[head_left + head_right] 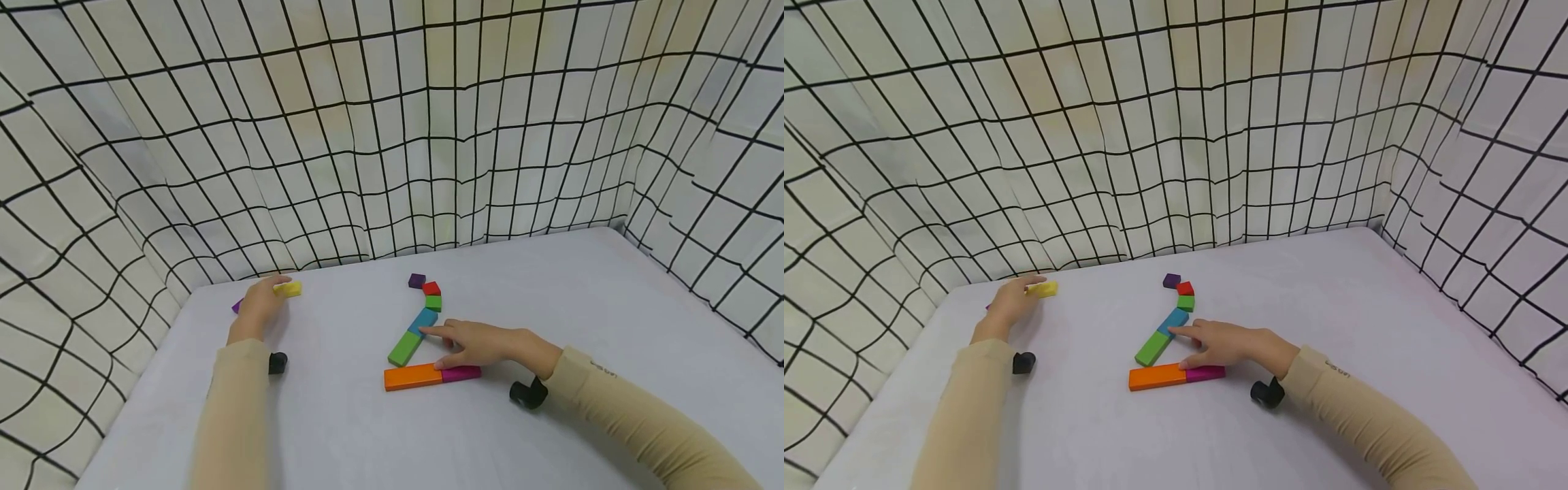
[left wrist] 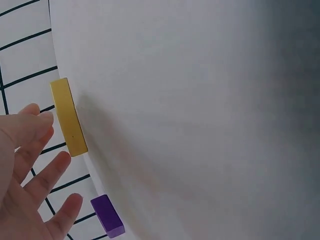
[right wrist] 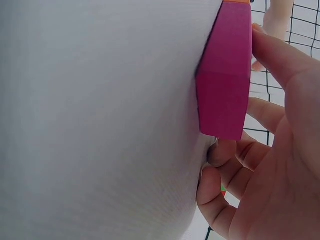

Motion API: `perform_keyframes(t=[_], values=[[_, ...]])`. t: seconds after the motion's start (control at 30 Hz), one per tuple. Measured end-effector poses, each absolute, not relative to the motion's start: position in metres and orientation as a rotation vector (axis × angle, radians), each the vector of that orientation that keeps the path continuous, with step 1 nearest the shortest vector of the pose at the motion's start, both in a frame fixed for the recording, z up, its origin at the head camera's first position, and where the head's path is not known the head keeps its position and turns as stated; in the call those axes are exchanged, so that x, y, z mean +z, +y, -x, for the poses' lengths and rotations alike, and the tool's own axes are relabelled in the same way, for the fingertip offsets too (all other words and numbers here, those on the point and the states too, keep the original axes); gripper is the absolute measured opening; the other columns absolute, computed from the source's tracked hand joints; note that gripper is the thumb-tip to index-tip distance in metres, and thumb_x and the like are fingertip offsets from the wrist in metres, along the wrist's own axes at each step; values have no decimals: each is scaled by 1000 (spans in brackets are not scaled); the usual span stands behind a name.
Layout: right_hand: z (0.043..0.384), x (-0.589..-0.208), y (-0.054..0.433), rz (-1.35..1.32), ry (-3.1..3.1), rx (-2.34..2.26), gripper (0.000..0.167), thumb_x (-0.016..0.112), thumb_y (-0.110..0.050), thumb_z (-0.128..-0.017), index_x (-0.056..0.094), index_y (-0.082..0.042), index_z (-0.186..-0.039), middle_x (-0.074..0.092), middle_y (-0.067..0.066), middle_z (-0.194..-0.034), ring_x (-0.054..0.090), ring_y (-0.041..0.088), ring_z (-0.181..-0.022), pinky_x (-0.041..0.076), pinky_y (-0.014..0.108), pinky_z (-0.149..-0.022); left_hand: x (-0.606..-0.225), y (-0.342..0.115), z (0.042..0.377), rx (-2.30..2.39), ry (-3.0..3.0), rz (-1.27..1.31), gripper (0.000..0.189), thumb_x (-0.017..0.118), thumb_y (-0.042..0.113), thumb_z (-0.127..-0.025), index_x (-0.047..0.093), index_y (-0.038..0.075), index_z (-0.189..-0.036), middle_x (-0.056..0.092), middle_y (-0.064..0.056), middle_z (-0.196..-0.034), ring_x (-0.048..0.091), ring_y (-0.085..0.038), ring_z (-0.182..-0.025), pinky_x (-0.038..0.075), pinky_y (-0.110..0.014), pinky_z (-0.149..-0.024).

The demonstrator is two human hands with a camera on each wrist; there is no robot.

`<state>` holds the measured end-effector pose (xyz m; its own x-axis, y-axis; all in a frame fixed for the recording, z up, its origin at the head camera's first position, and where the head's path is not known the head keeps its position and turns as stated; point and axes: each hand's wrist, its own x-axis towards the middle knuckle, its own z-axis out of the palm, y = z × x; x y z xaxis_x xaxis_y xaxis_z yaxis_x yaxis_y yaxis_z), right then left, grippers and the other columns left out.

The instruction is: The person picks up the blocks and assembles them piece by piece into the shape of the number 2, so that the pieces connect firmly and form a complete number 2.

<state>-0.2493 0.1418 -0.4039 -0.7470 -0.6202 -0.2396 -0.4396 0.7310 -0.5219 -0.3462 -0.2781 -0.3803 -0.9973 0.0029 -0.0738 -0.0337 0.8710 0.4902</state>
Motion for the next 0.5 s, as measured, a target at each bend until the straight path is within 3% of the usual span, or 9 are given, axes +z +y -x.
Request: perform_keyframes(t=[0.2, 0.5], values=[[249, -403, 142, 817, 2533, -617, 72, 71, -43, -96, 41, -24, -159, 51, -4, -100, 51, 13, -96, 48, 31, -78, -380, -278, 346, 701, 2875, 58, 55, 39, 11, -105, 36, 13, -159, 28, -29, -160, 24, -55, -144, 26, -76, -106], [248, -401, 142, 829, 2526, -623, 72, 71, -42, -96, 41, -22, -159, 50, -3, -100, 50, 14, -96, 48, 30, -77, -381, -280, 353, 644, 2849, 32, 58, 46, 7, -103, 32, 7, -159, 28, -32, -158, 27, -56, -142, 26, -75, -107]])
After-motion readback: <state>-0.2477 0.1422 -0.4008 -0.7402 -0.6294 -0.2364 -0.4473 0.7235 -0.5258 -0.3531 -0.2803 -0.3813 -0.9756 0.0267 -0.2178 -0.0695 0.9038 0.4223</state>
